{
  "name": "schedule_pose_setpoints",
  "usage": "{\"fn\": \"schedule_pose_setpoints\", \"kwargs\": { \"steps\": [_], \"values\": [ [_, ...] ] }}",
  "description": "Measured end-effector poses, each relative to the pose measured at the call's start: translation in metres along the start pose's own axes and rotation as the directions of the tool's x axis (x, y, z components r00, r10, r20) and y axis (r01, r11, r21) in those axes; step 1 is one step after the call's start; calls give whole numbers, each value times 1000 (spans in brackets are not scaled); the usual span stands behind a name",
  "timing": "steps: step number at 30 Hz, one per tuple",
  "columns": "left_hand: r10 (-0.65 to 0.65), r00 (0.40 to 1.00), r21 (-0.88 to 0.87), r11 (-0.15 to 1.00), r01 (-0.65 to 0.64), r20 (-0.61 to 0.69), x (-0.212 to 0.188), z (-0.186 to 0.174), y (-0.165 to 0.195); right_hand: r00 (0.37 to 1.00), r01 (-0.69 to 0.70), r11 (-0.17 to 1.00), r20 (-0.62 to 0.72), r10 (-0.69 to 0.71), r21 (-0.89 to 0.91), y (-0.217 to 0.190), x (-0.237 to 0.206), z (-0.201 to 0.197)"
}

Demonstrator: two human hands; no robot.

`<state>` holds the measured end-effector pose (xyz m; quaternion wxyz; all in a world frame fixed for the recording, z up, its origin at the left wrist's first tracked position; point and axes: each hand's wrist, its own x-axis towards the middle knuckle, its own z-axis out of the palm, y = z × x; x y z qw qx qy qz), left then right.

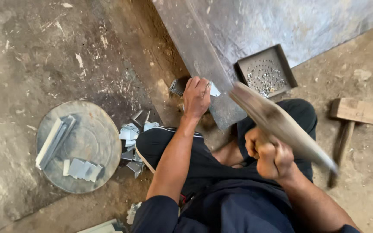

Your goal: The person sits on the floor and hammers small metal pieces against a blade set on a long metal beam, cutting or trimming them one at a time. The person places the cut pieces into a perforated metal tray and sets finished pieces on a nearby plate.

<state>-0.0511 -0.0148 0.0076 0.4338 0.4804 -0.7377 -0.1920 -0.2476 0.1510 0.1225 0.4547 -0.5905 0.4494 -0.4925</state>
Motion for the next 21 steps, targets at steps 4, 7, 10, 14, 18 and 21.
{"fn": "schedule_pose_setpoints", "kwargs": {
  "steps": [4,7,10,14,18,21],
  "values": [
    [18,1000,27,999,-18,-4,1,1,-4,907,358,620,102,-409,-698,55,7,7],
    [21,1000,55,998,-21,-2,3,0,-3,955,-266,856,2,298,-442,89,8,-5],
    [-1,1000,14,1000,1,-11,3,-1,-1,703,-710,699,-35,710,-79,98,-12,-20],
    [-17,996,-81,997,11,-83,2,6,-6,591,-804,594,78,803,-28,104,-24,-27],
    [-388,922,-361,861,359,-8,0,11,-13,999,-41,736,-34,25,-676,118,9,-46],
    [-326,944,-486,834,260,-54,-1,9,-14,965,-263,633,-206,164,-728,136,59,-75]
  ]
}}
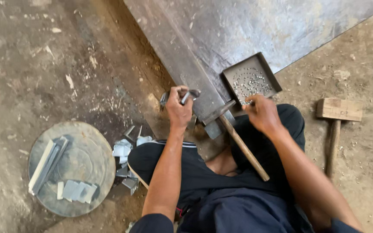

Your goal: The person sits on the floor and hammers small metal pieces against a blade set on a long metal beam, cutting or trimming them one at a time. The person places the cut pieces into a perforated metal tray and sets finished pieces on a nearby plate.

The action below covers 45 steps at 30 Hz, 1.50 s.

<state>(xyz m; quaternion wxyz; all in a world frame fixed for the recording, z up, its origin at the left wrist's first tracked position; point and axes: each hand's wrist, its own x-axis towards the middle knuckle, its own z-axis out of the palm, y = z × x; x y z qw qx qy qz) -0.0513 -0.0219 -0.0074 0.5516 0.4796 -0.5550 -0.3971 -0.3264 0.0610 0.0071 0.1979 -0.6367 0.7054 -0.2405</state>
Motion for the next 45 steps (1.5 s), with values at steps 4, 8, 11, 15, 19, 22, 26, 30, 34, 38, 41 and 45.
{"fn": "schedule_pose_setpoints", "kwargs": {
  "steps": [4,8,11,15,19,22,26,30,34,38,41,45],
  "values": [
    [-79,995,-57,995,83,66,0,-2,3,996,32,943,89,-3,-332,20,45,14],
    [-131,991,-43,990,133,42,-2,-5,2,984,35,975,178,5,-218,20,54,35],
    [-57,998,115,992,56,8,-5,-5,3,957,2,948,277,90,-318,17,54,43],
    [282,956,446,848,-286,77,-4,-1,7,947,2,935,301,113,-356,15,53,38],
    [221,972,446,865,-230,74,-1,2,9,993,74,991,95,-64,-113,21,51,35],
    [220,973,428,875,-227,66,-1,2,6,988,141,975,-34,-149,-171,26,51,35],
    [212,975,459,860,-222,73,-1,0,0,980,-123,992,-154,124,21,25,51,29],
    [264,962,488,831,-266,74,-3,-3,0,971,-152,778,-54,231,610,4,40,14],
    [236,971,453,861,-231,46,-3,-1,2,999,-35,648,4,50,760,-39,23,18],
    [226,971,451,861,-234,73,-1,3,2,972,235,881,-82,-222,410,-77,24,43],
    [244,967,448,858,-250,72,1,2,1,906,422,895,-107,-410,142,-91,28,58],
    [266,962,430,863,-267,63,1,-1,2,884,466,884,-21,-467,-40,-100,37,61]
  ]
}}
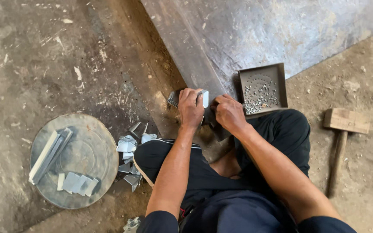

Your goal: The person sits on the floor and hammers small metal pieces against a blade set on a long metal beam, cutting or trimming them one at a time. The person places the cut pieces into a perforated metal tray and sets finished pieces on a nearby plate.

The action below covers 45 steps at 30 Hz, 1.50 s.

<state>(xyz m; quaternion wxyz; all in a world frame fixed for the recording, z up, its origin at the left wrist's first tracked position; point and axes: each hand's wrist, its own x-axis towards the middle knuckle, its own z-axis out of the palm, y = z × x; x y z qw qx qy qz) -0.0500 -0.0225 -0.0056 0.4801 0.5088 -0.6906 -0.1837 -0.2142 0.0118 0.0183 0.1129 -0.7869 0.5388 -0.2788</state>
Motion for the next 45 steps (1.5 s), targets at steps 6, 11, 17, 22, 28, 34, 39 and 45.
{"fn": "schedule_pose_setpoints", "kwargs": {
  "steps": [6,11,17,22,28,34,39,45],
  "values": [
    [13,1000,-122,993,-11,18,1,-3,5,952,-245,934,-116,283,261,-8,-39,-35],
    [34,998,-100,995,-28,61,3,-1,10,926,-346,938,163,339,15,-23,-114,-56],
    [47,996,-78,996,-41,76,1,2,12,560,-828,397,554,616,395,-34,-134,-86],
    [42,996,-64,997,-37,73,0,4,11,748,-664,619,342,569,420,-41,-117,-90],
    [90,993,-4,996,-90,78,-1,5,8,919,-393,880,142,367,267,-46,-102,-86],
    [137,988,-47,990,-134,70,1,4,9,903,-424,888,154,401,175,-46,-94,-79],
    [143,988,-22,990,-142,62,1,3,8,942,-319,942,143,303,103,-36,-105,-70],
    [151,984,-18,988,-150,95,3,1,10,602,-729,-39,667,439,684,-29,-110,-77]
  ]
}}
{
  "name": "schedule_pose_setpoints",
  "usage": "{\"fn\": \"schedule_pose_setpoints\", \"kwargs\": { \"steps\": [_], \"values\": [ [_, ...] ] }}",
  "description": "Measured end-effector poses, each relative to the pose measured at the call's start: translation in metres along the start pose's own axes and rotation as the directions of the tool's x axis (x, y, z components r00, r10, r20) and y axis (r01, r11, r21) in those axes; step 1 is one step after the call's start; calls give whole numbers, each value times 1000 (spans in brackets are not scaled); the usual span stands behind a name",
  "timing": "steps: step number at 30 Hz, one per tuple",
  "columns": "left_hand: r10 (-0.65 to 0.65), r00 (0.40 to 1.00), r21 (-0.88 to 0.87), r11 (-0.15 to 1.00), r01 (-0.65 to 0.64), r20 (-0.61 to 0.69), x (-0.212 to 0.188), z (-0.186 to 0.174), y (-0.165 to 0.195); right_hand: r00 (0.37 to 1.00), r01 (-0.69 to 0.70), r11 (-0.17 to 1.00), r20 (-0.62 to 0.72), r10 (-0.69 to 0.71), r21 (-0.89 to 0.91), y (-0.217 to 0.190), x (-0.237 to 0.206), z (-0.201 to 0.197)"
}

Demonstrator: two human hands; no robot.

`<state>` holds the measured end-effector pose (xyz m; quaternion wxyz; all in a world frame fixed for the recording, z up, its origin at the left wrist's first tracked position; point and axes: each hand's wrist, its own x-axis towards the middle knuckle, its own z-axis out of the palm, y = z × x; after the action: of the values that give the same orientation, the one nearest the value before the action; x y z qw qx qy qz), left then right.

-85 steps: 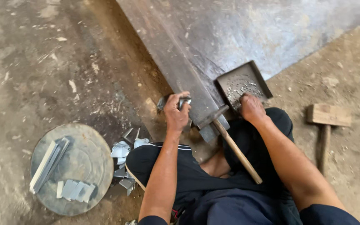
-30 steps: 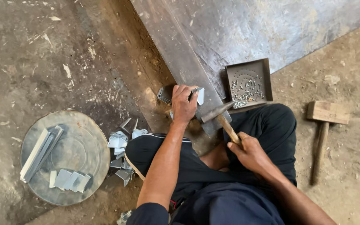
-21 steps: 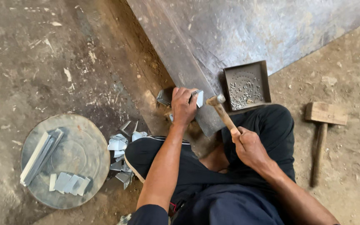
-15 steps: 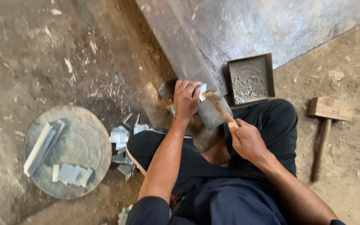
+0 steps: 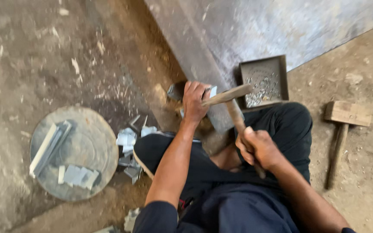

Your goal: The person sits on the floor and hammers small metal pieces against a blade set on a long metal beam, cutting or trimming them one at a time. The person places the cut pieces into a perforated metal tray and sets finished pieces on a nearby plate.

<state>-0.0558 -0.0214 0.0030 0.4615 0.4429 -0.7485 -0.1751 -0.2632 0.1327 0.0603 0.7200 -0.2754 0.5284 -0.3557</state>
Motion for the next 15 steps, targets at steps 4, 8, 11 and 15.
{"fn": "schedule_pose_setpoints", "kwargs": {
  "steps": [4,8,11,15],
  "values": [
    [-20,1000,-17,1000,20,-13,2,-1,3,952,218,911,-129,-278,-351,-19,-12,18],
    [1,1000,-21,1000,-2,-27,1,1,3,655,657,536,50,-754,-530,-32,-38,32],
    [-41,999,1,999,41,21,-2,0,2,624,661,414,151,-766,-626,-20,-30,29],
    [-86,996,-15,996,86,1,-3,0,-1,726,491,243,239,-644,-836,13,19,1]
  ]
}}
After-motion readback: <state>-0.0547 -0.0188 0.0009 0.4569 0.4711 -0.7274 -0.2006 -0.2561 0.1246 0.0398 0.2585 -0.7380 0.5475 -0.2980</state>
